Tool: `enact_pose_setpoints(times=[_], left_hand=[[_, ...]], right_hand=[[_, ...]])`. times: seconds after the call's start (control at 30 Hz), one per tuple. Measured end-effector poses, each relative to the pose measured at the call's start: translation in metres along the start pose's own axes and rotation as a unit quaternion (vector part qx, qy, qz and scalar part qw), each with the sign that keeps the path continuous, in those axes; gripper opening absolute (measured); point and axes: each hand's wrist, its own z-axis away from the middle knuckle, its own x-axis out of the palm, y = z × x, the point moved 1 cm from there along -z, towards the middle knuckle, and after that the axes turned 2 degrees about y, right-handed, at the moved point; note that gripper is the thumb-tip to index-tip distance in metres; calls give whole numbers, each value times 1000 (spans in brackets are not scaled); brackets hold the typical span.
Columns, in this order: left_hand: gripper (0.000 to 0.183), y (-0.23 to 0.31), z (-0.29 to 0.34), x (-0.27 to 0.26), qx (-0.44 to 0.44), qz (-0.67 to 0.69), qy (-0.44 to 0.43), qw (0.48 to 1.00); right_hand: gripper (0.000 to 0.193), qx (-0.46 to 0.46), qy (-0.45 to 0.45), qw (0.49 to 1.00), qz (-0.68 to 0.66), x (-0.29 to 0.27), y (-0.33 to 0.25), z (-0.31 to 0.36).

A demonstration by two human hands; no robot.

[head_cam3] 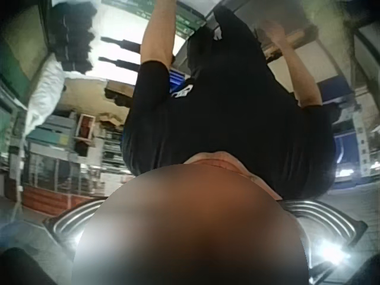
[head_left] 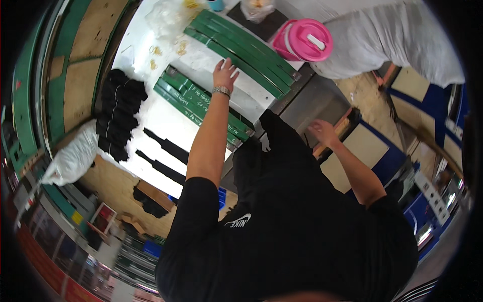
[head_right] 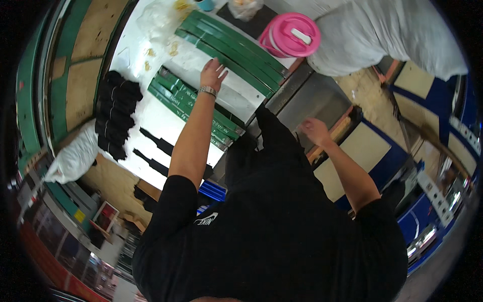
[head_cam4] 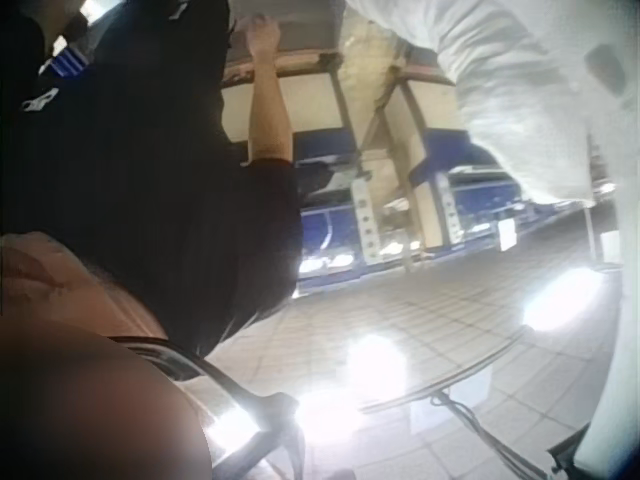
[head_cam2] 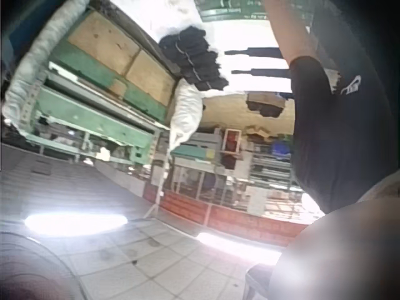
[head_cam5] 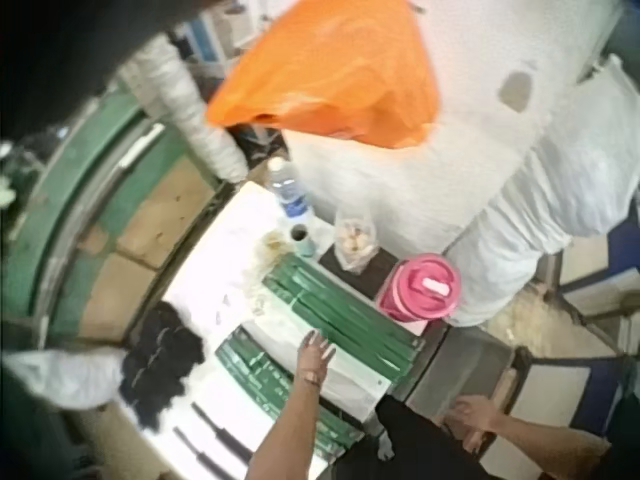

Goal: Use a press machine and green metal templates to cut specific shoe parts from a large black sheet of material.

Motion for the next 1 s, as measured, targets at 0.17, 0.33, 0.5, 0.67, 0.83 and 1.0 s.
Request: enact_pose_setpoints(times=[0.17, 0.33, 0.5, 0.67, 0.83, 1.0], left_hand=[[21, -12, -67, -3, -70, 159, -121, 977], [21, -17, -87, 16, -37, 113, -149, 982], [33, 6, -115, 14, -168, 123, -138, 968], [34, 6, -89, 7, -145, 74, -137, 977], [42, 6, -30, -13, -48, 41, -108, 992], [43, 6, 32, -21, 0, 18, -162, 987]], right_hand=[[27, 295, -1, 956, -6, -10, 94, 109], [26, 395, 33, 903, -169, 51, 131, 212], [23, 373, 46, 893, -247, 115, 102, 245], [22, 349, 78, 888, -289, 162, 78, 269], [21, 334, 141, 862, -354, 211, 72, 304], [19, 374, 162, 832, -377, 268, 88, 345]])
